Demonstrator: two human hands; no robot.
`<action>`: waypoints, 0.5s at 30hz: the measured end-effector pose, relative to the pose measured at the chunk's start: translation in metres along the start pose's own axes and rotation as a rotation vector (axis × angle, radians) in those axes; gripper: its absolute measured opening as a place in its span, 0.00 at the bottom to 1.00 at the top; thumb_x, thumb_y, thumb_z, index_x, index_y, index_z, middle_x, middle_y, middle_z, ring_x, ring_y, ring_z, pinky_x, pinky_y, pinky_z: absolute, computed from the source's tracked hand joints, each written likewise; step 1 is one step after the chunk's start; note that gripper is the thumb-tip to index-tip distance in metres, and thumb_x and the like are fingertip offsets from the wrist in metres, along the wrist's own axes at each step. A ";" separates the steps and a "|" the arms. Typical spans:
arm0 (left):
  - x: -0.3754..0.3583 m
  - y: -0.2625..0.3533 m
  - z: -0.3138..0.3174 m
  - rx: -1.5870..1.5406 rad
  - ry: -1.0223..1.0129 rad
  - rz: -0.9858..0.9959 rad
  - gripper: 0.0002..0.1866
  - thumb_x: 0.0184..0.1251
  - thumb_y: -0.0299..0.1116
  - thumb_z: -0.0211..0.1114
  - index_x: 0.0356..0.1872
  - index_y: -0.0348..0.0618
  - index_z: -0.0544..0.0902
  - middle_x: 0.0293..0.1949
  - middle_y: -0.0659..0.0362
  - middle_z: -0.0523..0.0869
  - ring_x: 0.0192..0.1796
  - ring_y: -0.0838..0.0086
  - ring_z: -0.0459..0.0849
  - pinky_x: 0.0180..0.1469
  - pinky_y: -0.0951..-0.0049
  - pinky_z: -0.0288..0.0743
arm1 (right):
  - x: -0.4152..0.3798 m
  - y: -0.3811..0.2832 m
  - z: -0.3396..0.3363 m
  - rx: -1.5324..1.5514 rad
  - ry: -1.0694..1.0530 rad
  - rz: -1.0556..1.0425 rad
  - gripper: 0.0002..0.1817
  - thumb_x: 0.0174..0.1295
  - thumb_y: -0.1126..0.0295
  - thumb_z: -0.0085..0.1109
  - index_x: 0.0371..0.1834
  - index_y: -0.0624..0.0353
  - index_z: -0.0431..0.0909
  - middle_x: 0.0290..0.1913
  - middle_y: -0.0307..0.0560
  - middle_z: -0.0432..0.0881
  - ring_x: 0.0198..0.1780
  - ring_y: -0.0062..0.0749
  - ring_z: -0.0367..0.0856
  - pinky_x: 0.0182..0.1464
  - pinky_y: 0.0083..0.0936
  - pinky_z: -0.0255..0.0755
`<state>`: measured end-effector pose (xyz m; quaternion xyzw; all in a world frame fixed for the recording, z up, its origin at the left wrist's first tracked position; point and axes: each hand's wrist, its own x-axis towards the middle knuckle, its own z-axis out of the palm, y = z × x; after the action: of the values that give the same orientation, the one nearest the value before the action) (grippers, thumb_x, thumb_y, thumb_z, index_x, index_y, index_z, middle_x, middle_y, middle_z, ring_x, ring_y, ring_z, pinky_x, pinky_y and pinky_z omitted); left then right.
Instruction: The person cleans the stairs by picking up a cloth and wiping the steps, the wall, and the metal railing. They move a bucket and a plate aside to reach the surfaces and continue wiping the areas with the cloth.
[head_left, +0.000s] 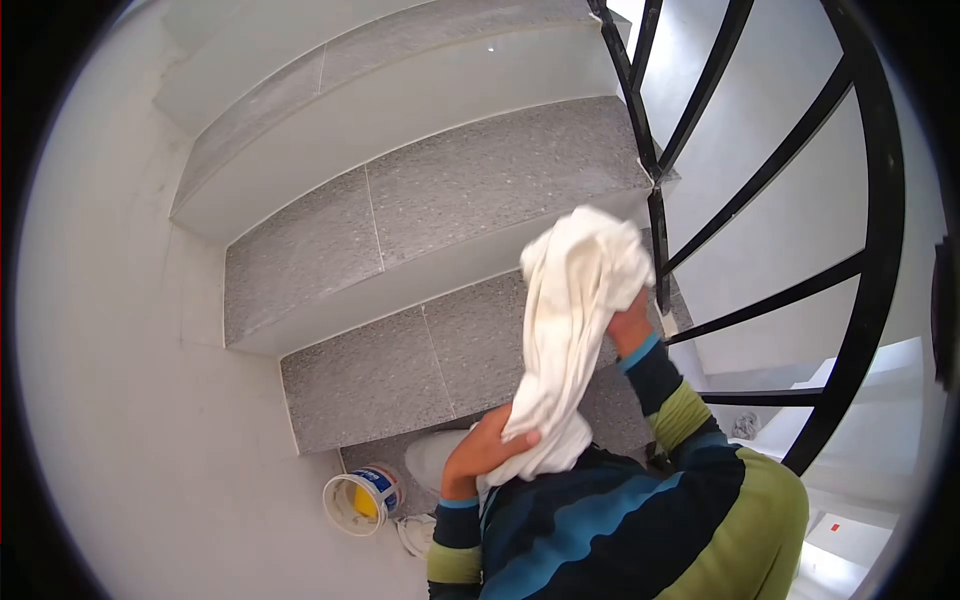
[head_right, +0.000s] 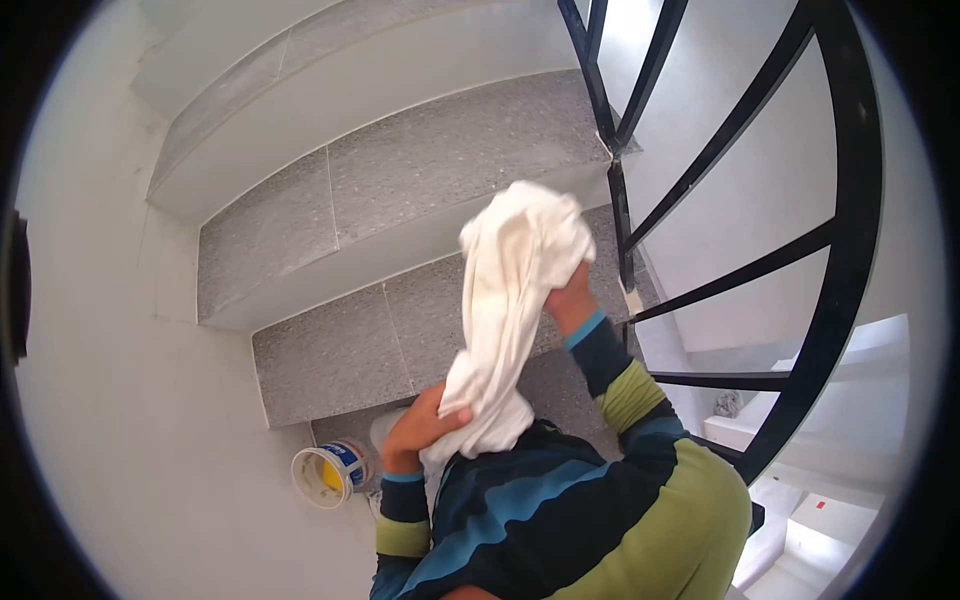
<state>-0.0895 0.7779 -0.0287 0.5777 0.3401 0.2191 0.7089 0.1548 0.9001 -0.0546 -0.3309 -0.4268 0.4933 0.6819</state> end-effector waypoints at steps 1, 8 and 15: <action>0.018 -0.002 0.005 -0.121 0.088 0.040 0.27 0.62 0.41 0.61 0.57 0.34 0.69 0.50 0.55 0.78 0.51 0.73 0.75 0.54 0.73 0.67 | 0.024 0.016 -0.024 0.071 0.066 -0.035 0.21 0.62 0.66 0.53 0.57 0.60 0.65 0.55 0.48 0.72 0.54 0.30 0.72 0.55 0.30 0.69; 0.192 0.018 0.049 -0.024 0.151 0.380 0.24 0.65 0.38 0.57 0.57 0.33 0.67 0.49 0.52 0.78 0.48 0.71 0.77 0.51 0.73 0.71 | 0.179 0.005 -0.068 -1.905 -0.202 -0.370 0.15 0.56 0.64 0.52 0.34 0.66 0.80 0.45 0.64 0.77 0.51 0.51 0.74 0.55 0.46 0.61; 0.117 -0.020 0.019 -0.431 0.363 0.101 0.23 0.63 0.37 0.57 0.56 0.34 0.70 0.46 0.54 0.80 0.45 0.71 0.80 0.47 0.73 0.75 | 0.152 0.102 0.046 -1.722 -0.205 -0.238 0.41 0.63 0.44 0.35 0.60 0.78 0.57 0.62 0.73 0.59 0.64 0.61 0.59 0.65 0.49 0.49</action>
<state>0.0017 0.8425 -0.0731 0.3812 0.3779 0.4212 0.7311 0.0959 1.0771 -0.0859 -0.6382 -0.7419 -0.0476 0.2002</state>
